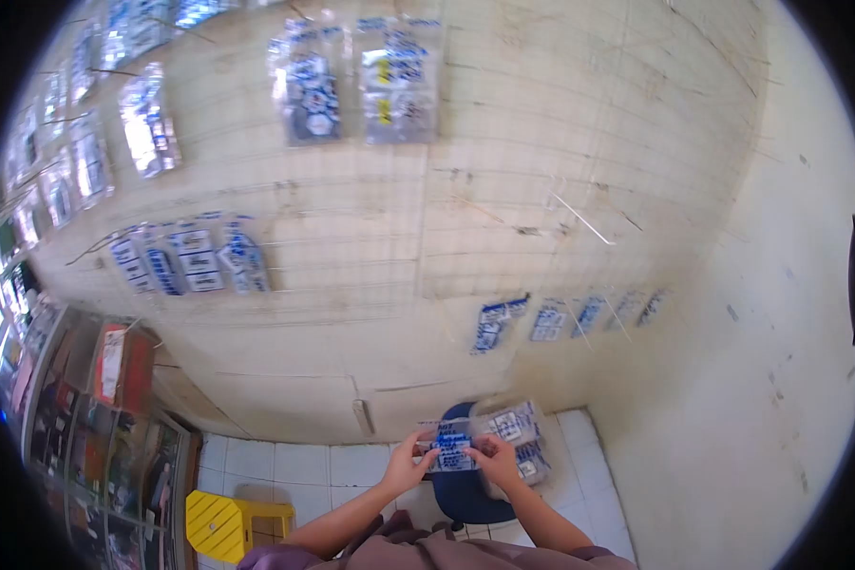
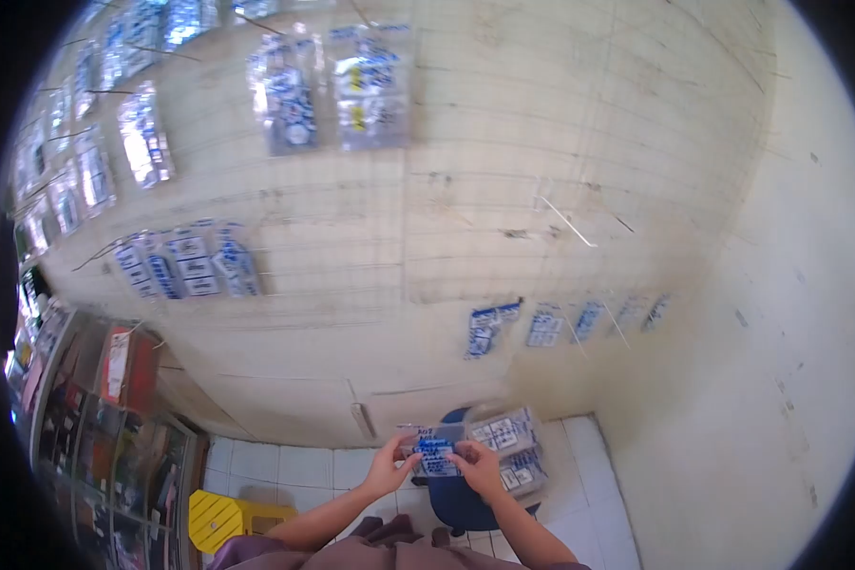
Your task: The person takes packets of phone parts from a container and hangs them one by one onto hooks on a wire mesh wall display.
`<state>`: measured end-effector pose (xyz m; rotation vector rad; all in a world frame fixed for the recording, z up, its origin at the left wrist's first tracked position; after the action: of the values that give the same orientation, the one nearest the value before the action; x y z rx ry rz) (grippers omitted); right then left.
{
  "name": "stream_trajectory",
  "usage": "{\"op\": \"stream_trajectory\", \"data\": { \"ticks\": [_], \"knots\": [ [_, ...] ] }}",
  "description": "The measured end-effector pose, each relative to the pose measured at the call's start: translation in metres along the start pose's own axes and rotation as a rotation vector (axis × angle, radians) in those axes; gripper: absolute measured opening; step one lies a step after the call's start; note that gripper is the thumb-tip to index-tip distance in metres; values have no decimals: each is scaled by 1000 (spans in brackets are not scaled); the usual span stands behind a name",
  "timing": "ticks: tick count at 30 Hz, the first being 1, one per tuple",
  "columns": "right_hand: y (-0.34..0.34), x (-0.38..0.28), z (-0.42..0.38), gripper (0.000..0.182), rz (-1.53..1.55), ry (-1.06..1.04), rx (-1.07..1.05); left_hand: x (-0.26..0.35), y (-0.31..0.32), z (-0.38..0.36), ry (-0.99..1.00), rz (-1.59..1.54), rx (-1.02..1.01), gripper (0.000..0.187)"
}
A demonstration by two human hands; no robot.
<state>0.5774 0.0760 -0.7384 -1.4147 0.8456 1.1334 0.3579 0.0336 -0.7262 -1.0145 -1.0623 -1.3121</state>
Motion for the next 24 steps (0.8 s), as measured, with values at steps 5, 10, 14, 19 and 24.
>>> {"op": "stream_trajectory", "data": {
  "ticks": [5,10,14,19,24],
  "knots": [
    [51,-53,2,22,192,-160,-274,58,-50,-41,162,-58,265,59],
    [106,-98,5,18,119,-243,-408,74,-108,-64,461,-19,410,49],
    [148,-144,3,18,60,-251,-410,101,-160,-76,451,239,318,42],
    [216,-205,-4,39,55,-352,-427,168,-235,-74,380,-27,280,32],
    [271,-314,-18,80,249,-464,-321,238,-321,-62,275,-128,124,45]
  ]
}}
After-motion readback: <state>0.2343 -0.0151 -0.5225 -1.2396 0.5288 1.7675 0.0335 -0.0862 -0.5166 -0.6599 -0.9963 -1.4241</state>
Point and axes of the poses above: each hand's wrist, its own z-axis towards the middle knuckle, its own y-axis out of the palm, x = y × z, the point moved 1 cm from there along z, towards the middle knuckle, and after that the axes turned 11 degrees about -z, right-handed, at the moved point
